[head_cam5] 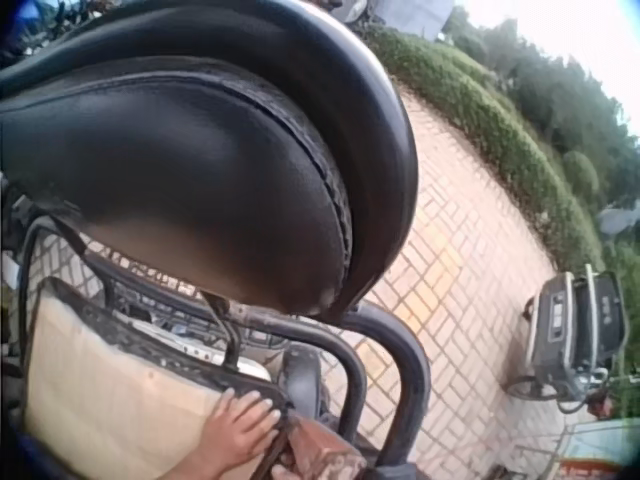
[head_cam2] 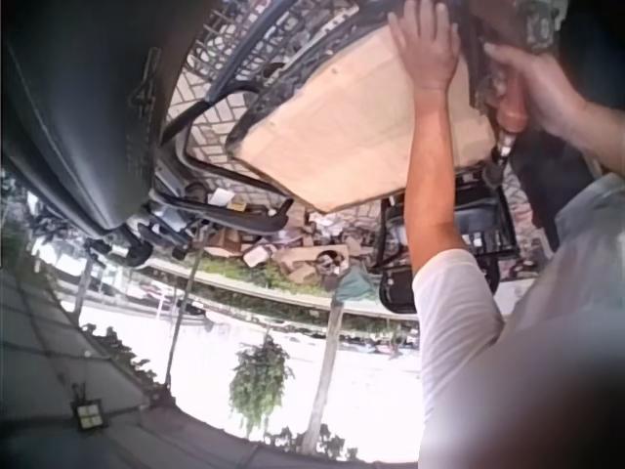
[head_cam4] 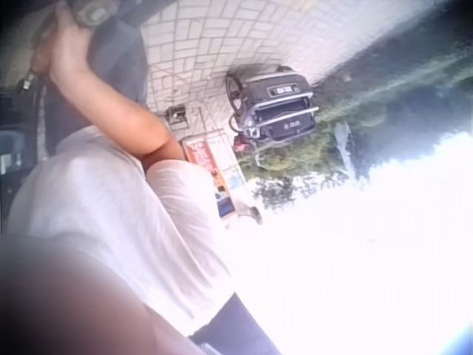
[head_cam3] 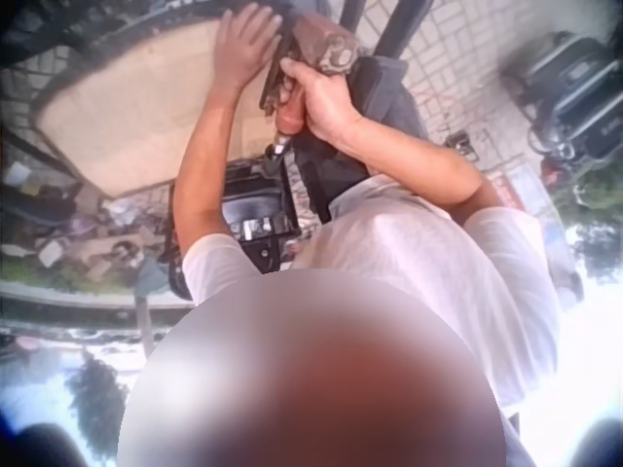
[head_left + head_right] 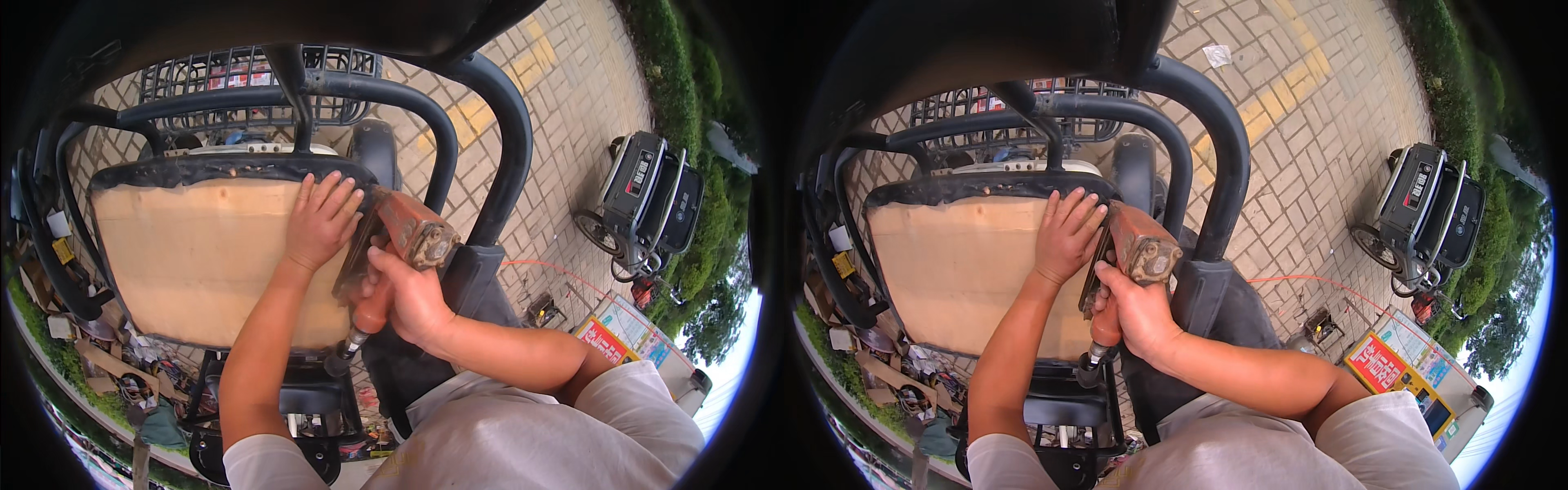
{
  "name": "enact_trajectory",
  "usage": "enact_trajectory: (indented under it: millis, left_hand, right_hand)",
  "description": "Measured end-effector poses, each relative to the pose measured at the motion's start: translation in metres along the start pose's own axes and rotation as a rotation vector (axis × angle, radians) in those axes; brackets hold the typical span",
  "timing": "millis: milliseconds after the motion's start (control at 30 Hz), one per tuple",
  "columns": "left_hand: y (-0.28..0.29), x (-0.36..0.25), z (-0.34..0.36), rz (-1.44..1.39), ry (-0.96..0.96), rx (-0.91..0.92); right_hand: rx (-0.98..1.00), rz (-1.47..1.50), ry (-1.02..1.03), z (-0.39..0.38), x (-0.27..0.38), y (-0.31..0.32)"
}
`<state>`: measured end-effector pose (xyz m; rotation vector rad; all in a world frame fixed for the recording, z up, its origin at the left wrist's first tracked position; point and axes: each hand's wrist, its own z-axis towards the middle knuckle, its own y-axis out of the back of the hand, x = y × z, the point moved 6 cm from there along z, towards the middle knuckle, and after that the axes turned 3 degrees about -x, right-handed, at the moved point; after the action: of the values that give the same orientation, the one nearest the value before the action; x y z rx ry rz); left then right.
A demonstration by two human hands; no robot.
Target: The person uses a pneumatic staple gun to attach black fabric to the underside of a scooter seat. They repeatedly pull the fabric taut and drive staples along the perimeter of the wooden base, working around the edges and corners to secure the upholstery.
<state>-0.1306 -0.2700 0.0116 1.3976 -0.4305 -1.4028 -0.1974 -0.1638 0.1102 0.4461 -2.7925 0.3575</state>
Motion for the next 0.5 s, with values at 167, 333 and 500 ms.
enact_trajectory:
  millis: [167, 333, 500]
  left_hand:
    - [0.004, 0.004, -0.001, -0.025, 0.013, 0.005]
    - [0.006, 0.006, -0.002, -0.059, 0.037, -0.002]
    - [0.005, 0.008, -0.003, -0.078, 0.045, -0.001]
  right_hand:
    - [-0.049, 0.055, -0.046, 0.012, -0.010, -0.010]
    - [-0.125, 0.035, -0.080, 0.018, -0.018, -0.011]
    - [-0.143, -0.010, -0.048, 0.020, -0.015, -0.019]
